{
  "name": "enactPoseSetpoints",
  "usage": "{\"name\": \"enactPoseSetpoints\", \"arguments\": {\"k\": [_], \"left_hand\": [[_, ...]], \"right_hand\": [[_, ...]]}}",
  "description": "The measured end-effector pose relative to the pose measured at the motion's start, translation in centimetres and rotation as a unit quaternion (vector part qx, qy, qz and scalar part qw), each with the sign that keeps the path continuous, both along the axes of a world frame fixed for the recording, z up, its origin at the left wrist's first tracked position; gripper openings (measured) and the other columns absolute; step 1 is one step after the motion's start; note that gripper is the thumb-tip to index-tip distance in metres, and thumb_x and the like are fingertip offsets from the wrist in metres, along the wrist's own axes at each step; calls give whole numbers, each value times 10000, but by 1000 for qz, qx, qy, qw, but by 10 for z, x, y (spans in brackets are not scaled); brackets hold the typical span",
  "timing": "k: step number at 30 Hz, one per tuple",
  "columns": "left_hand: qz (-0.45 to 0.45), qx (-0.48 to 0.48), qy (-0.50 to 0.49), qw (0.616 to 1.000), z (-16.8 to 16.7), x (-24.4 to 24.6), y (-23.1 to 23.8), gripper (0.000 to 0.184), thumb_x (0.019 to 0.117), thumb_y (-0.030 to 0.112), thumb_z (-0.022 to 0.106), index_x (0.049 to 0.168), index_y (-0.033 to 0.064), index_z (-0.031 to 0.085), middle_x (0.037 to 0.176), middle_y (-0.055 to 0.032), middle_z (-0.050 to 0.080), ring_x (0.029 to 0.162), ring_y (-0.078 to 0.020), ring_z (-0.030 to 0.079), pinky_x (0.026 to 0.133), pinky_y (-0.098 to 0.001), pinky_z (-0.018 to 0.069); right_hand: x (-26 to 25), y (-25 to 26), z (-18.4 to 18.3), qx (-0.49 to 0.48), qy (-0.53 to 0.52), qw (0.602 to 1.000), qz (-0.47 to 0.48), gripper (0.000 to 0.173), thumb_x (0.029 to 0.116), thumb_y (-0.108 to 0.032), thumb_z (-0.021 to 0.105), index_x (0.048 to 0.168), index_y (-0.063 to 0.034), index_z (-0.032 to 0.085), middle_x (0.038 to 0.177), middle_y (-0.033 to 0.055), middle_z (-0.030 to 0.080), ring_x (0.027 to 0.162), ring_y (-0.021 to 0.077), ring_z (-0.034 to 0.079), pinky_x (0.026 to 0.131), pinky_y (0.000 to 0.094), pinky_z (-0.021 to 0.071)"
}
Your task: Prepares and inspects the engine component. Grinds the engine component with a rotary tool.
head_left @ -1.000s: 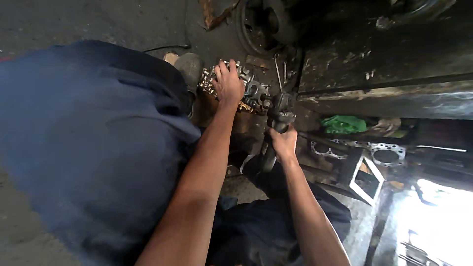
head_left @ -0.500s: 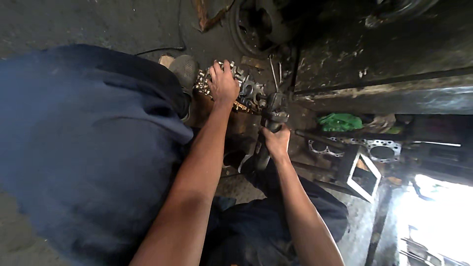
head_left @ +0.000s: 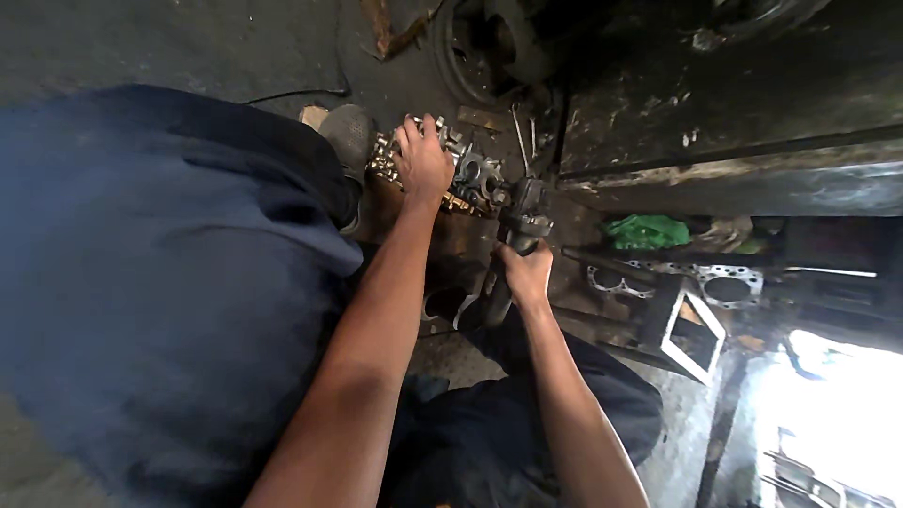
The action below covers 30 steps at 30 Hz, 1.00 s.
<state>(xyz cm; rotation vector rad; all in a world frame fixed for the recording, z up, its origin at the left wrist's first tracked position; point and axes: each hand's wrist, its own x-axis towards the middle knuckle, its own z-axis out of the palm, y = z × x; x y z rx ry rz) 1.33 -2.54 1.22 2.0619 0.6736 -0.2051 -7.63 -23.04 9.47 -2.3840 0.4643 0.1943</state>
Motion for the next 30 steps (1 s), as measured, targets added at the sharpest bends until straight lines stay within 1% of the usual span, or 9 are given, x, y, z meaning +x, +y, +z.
{"name": "enactPoseSetpoints", "arguments": {"k": [4,8,11,14,18,21,25,28,30], "left_hand": [[-5,4,9,1000,0,1,0,694,922,293,698,1555,154,450,1620,-174,356,1469,-401,369,1057,-594,458],[-6,6,5,1000,0,-1,0,680,928,293,693,1548,147,455,1616,-179,359,1470,-408,363,1060,-604,450],[-11,-1,0,1000,1,-2,0,678,934,287,692,1549,134,450,1621,-189,348,1477,-412,352,1067,-611,441],[-5,3,1,1000,0,-1,-1,696,921,289,704,1551,140,449,1616,-176,362,1470,-403,365,1067,-602,445],[-4,5,-9,1000,-2,-1,-1,687,924,297,703,1544,132,457,1597,-191,379,1463,-418,366,1063,-606,445],[-4,6,-9,1000,-3,-2,-2,686,925,301,700,1543,131,457,1607,-186,369,1469,-411,363,1067,-601,447],[-8,-1,-5,1000,-2,-2,0,698,927,290,706,1553,127,443,1618,-195,354,1481,-425,343,1071,-612,438],[-9,-3,-8,1000,0,-1,0,693,930,288,700,1554,125,444,1620,-195,351,1481,-421,345,1077,-610,435],[-4,-2,-16,1000,-2,-1,-1,689,926,281,701,1548,121,453,1614,-196,361,1471,-419,359,1067,-606,444]], "right_hand": [[1,-2,-6,8,0,1000,-5,444,758,-120,850,1124,-20,620,865,98,711,735,182,723,678,394,634],[-6,0,3,-2,-13,1000,-11,464,739,-135,855,1132,-31,632,887,91,716,761,174,727,695,393,636],[-8,2,6,9,-16,1000,-17,449,739,-123,841,1121,-22,628,877,91,712,747,172,724,681,387,634],[-5,3,-4,22,-8,1000,-18,459,754,-112,838,1143,-17,613,882,103,705,745,188,719,680,401,633],[-3,3,-14,18,3,1000,-19,468,775,-143,856,1155,-16,613,877,118,711,737,209,724,682,419,634],[-6,4,-9,16,-9,1000,-23,475,758,-147,860,1150,-17,626,889,110,715,753,195,725,693,406,636],[-10,9,1,15,-17,999,-32,469,753,-107,849,1146,-2,614,890,105,704,763,179,715,704,392,628],[-6,9,-8,34,-18,999,-31,474,764,-87,848,1162,2,607,886,116,706,750,189,719,693,395,632],[-5,6,-15,32,-16,999,-28,477,765,-123,861,1158,-9,616,877,114,712,747,192,722,691,402,634]]}}
